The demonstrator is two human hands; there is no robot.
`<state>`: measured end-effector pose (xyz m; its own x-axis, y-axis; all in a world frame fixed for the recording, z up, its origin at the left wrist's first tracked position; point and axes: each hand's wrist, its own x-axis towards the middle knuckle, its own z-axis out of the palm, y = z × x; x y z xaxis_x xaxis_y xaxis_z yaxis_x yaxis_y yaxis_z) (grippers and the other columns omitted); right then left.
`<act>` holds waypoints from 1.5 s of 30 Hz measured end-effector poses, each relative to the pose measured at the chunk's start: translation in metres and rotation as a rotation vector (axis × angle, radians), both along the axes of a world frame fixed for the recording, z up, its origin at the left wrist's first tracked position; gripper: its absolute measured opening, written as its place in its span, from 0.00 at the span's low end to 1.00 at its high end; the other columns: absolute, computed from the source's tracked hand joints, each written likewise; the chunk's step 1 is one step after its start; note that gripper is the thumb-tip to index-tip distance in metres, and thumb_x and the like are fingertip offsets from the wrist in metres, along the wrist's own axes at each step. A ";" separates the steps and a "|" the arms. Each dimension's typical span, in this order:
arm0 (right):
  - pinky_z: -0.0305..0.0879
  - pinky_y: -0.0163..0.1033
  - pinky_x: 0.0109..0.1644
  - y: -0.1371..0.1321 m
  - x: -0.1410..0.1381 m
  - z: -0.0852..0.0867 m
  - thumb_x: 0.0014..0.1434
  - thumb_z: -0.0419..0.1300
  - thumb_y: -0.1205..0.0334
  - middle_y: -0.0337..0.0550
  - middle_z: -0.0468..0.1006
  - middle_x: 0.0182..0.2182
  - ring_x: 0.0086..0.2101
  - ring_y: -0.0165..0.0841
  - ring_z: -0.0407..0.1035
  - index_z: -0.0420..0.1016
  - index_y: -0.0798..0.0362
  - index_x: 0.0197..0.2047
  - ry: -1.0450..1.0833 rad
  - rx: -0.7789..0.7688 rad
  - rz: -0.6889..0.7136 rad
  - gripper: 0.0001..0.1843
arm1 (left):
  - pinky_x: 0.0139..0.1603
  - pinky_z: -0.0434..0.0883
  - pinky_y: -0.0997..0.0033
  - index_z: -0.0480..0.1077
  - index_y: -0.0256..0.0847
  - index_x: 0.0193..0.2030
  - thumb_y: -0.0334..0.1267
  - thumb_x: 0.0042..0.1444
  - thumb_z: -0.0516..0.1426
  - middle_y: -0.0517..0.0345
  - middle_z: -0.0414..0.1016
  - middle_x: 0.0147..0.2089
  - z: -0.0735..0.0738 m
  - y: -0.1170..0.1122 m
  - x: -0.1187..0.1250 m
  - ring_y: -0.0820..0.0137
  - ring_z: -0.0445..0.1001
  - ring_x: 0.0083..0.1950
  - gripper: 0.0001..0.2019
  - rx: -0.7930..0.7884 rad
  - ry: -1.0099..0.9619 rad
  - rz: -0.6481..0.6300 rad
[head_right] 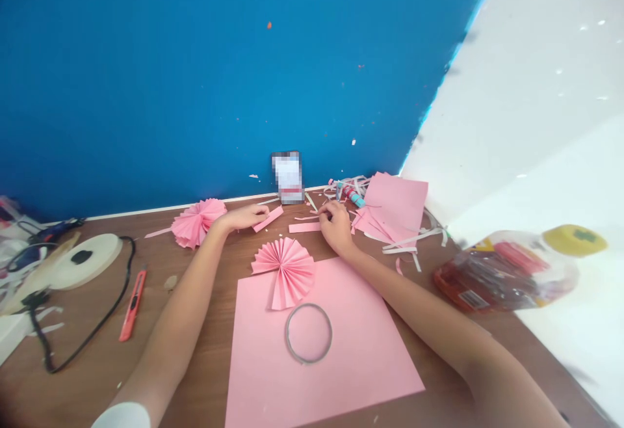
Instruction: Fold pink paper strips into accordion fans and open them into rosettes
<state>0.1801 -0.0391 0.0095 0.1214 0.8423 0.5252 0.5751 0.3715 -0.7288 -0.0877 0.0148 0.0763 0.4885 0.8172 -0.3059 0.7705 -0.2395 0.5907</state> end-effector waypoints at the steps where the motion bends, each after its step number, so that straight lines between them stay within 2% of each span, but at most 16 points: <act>1: 0.61 0.42 0.43 0.000 0.001 0.001 0.49 0.50 0.71 0.43 0.72 0.31 0.37 0.37 0.65 0.71 0.51 0.26 0.019 0.008 -0.011 0.10 | 0.31 0.62 0.74 0.67 0.40 0.34 0.45 0.55 0.52 0.58 0.73 0.33 0.004 -0.003 0.001 0.72 0.68 0.32 0.10 -0.084 -0.065 -0.018; 3: 0.61 0.42 0.42 0.001 0.003 0.003 0.49 0.50 0.71 0.42 0.72 0.30 0.36 0.36 0.66 0.71 0.51 0.27 0.067 0.014 -0.042 0.10 | 0.34 0.65 0.74 0.65 0.42 0.46 0.47 0.57 0.52 0.57 0.74 0.37 0.013 -0.010 0.005 0.71 0.71 0.35 0.15 -0.292 -0.227 -0.051; 5: 0.62 0.41 0.41 0.004 0.007 0.005 0.49 0.50 0.70 0.42 0.73 0.31 0.34 0.36 0.67 0.70 0.51 0.27 0.142 -0.001 -0.069 0.09 | 0.33 0.66 0.74 0.63 0.41 0.52 0.47 0.56 0.54 0.56 0.74 0.35 0.019 -0.015 0.008 0.71 0.72 0.35 0.20 -0.380 -0.323 -0.071; 10: 0.64 0.41 0.37 0.011 0.015 0.004 0.49 0.50 0.68 0.43 0.74 0.29 0.30 0.36 0.67 0.69 0.51 0.28 0.318 -0.070 -0.080 0.08 | 0.28 0.63 0.77 0.59 0.40 0.60 0.44 0.55 0.57 0.50 0.73 0.39 0.020 -0.015 0.011 0.75 0.69 0.31 0.27 -0.389 -0.734 0.019; 13: 0.63 0.40 0.37 0.011 0.014 0.002 0.48 0.50 0.69 0.42 0.73 0.29 0.31 0.35 0.67 0.70 0.52 0.26 0.283 -0.043 -0.122 0.08 | 0.24 0.59 0.79 0.59 0.40 0.61 0.40 0.53 0.58 0.50 0.72 0.40 0.012 -0.010 0.010 0.80 0.65 0.25 0.28 -0.382 -0.990 0.087; 15: 0.62 0.39 0.38 0.009 0.011 0.002 0.48 0.49 0.69 0.41 0.73 0.29 0.31 0.34 0.67 0.70 0.53 0.26 0.245 -0.028 -0.125 0.09 | 0.24 0.59 0.80 0.62 0.40 0.59 0.36 0.52 0.59 0.52 0.72 0.38 0.005 -0.006 0.012 0.79 0.65 0.26 0.27 -0.377 -1.072 0.116; 18: 0.61 0.39 0.39 0.006 0.008 0.002 0.48 0.49 0.70 0.41 0.73 0.29 0.32 0.34 0.66 0.70 0.53 0.26 0.186 -0.031 -0.095 0.09 | 0.25 0.61 0.80 0.65 0.36 0.56 0.33 0.50 0.59 0.50 0.73 0.39 -0.006 -0.003 0.018 0.77 0.69 0.29 0.24 -0.410 -1.076 0.127; 24: 0.60 0.38 0.41 0.002 0.005 0.005 0.49 0.49 0.72 0.40 0.72 0.28 0.33 0.33 0.66 0.70 0.52 0.26 0.100 0.012 -0.018 0.11 | 0.32 0.65 0.78 0.65 0.40 0.58 0.33 0.49 0.61 0.46 0.75 0.47 -0.020 -0.007 0.034 0.72 0.73 0.37 0.27 -0.458 -0.998 0.069; 31: 0.59 0.38 0.41 0.003 0.005 0.005 0.49 0.49 0.72 0.40 0.72 0.29 0.34 0.33 0.66 0.71 0.52 0.26 0.102 0.007 0.018 0.11 | 0.32 0.66 0.79 0.58 0.42 0.64 0.35 0.50 0.62 0.40 0.65 0.61 -0.027 -0.007 0.034 0.68 0.73 0.46 0.34 -0.429 -1.047 0.066; 36: 0.59 0.39 0.42 0.004 0.005 0.005 0.49 0.49 0.72 0.39 0.72 0.28 0.34 0.33 0.66 0.71 0.52 0.25 0.110 -0.010 0.030 0.11 | 0.31 0.66 0.78 0.49 0.48 0.68 0.36 0.51 0.62 0.40 0.65 0.61 -0.029 -0.006 0.031 0.71 0.75 0.40 0.40 -0.472 -1.056 0.054; 38: 0.59 0.39 0.42 0.004 0.006 0.005 0.49 0.49 0.72 0.39 0.72 0.28 0.34 0.33 0.66 0.71 0.52 0.25 0.117 -0.016 0.027 0.11 | 0.34 0.67 0.76 0.54 0.44 0.66 0.37 0.50 0.63 0.39 0.68 0.59 -0.027 -0.005 0.032 0.70 0.75 0.41 0.37 -0.445 -1.049 0.045; 41: 0.59 0.39 0.42 0.004 0.006 0.003 0.49 0.49 0.71 0.39 0.73 0.29 0.34 0.33 0.66 0.71 0.52 0.25 0.127 -0.031 0.028 0.11 | 0.40 0.68 0.75 0.67 0.35 0.58 0.39 0.47 0.65 0.39 0.72 0.55 -0.023 -0.004 0.031 0.65 0.74 0.48 0.30 -0.390 -0.993 -0.013; 43: 0.59 0.39 0.42 0.005 0.006 0.002 0.49 0.49 0.71 0.39 0.72 0.28 0.34 0.33 0.66 0.71 0.52 0.26 0.129 -0.039 0.034 0.11 | 0.41 0.68 0.74 0.68 0.35 0.57 0.41 0.48 0.64 0.39 0.71 0.55 -0.020 -0.004 0.029 0.64 0.74 0.49 0.29 -0.394 -0.959 -0.037; 45: 0.59 0.39 0.42 0.005 0.007 0.002 0.49 0.49 0.71 0.39 0.72 0.28 0.33 0.33 0.66 0.71 0.52 0.26 0.129 -0.039 0.037 0.11 | 0.41 0.67 0.74 0.64 0.37 0.61 0.41 0.49 0.64 0.38 0.69 0.57 -0.018 -0.004 0.028 0.64 0.73 0.50 0.32 -0.401 -0.984 -0.035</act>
<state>0.1866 -0.0338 0.0113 0.1541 0.8668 0.4743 0.4620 0.3611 -0.8100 -0.0595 0.0108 0.0579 0.6889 0.7248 -0.0074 -0.0927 0.0982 0.9908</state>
